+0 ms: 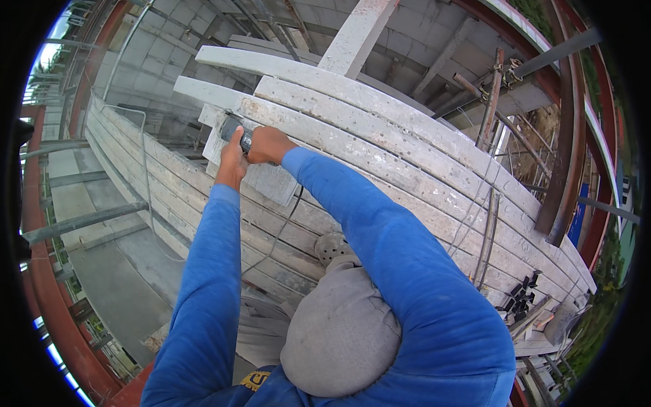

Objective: The person measures a white tile with a tape measure and marks it with a pencil, then uses an angle grinder to cut the tile along the marked line. The person repositions the tile and continues cutting to complete the shape.

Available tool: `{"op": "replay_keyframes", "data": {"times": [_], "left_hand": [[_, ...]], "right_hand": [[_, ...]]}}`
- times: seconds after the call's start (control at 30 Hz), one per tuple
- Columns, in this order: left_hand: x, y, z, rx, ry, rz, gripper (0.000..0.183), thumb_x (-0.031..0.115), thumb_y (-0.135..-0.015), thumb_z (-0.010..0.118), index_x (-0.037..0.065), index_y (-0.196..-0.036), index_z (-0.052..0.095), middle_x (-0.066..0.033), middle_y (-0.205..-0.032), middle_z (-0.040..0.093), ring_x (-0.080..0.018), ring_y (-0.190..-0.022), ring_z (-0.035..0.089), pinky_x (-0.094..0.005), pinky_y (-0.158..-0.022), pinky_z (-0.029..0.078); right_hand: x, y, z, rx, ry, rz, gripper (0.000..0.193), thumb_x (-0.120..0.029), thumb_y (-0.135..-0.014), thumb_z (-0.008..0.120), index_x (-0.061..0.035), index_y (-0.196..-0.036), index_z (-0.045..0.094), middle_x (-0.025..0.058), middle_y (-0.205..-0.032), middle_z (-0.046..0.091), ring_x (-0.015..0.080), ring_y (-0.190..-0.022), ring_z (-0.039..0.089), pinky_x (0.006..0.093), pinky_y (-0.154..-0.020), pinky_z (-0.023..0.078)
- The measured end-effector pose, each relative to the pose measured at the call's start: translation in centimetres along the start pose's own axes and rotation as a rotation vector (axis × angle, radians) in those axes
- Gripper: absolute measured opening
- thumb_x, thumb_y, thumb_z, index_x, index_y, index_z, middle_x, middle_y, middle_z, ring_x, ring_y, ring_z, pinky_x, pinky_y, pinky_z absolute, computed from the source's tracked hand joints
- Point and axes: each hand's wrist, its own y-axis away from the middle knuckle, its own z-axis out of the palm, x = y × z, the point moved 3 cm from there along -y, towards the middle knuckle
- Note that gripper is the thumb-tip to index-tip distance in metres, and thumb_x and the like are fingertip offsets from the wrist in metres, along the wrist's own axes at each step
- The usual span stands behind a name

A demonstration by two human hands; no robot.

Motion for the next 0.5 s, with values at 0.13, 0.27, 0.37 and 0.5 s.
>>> {"op": "replay_keyframes", "data": {"times": [0.13,0.27,0.37,0.5], "left_hand": [[-0.4,0.7,0.0,0.038,-0.041,-0.004,0.049,0.032,-0.104,0.077,-0.004,-0.134,0.065,-0.0095,-0.121,0.073,-0.0241,-0.102,0.074,-0.0453,-0.089,0.061],[-1.4,2.1,1.6,0.028,-0.028,0.005,0.056,0.037,-0.101,0.079,-0.007,-0.132,0.066,-0.0107,-0.117,0.072,-0.023,-0.098,0.072,-0.0406,-0.089,0.057],[-1.7,2.3,1.7,0.04,-0.024,0.013,0.054,0.036,-0.102,0.079,-0.007,-0.132,0.065,-0.011,-0.119,0.072,-0.0241,-0.1,0.072,-0.0423,-0.088,0.058],[-1.2,1.2,0.8,0.098,-0.071,0.053,0.054,0.038,-0.101,0.079,-0.007,-0.129,0.068,-0.0107,-0.115,0.073,-0.0231,-0.097,0.073,-0.0408,-0.085,0.058]], "right_hand": [[0.3,0.7,0.1,-0.015,-0.005,-0.003,0.044,-0.029,-0.072,0.082,0.0067,-0.097,0.079,0.0314,-0.1,0.078,0.0446,-0.094,0.078,0.0487,-0.086,0.063],[1.7,1.4,-0.1,0.0,-0.007,0.017,0.047,-0.03,-0.071,0.082,0.0073,-0.099,0.078,0.0319,-0.102,0.078,0.0452,-0.097,0.078,0.0484,-0.087,0.063],[2.1,2.0,0.0,0.03,-0.024,0.016,0.048,-0.03,-0.071,0.082,0.0077,-0.1,0.078,0.0323,-0.104,0.077,0.0453,-0.097,0.078,0.0484,-0.087,0.063],[1.2,1.6,0.3,0.051,-0.034,-0.004,0.047,-0.03,-0.071,0.082,0.0073,-0.098,0.079,0.0316,-0.101,0.078,0.0447,-0.095,0.078,0.0485,-0.086,0.063]]}}
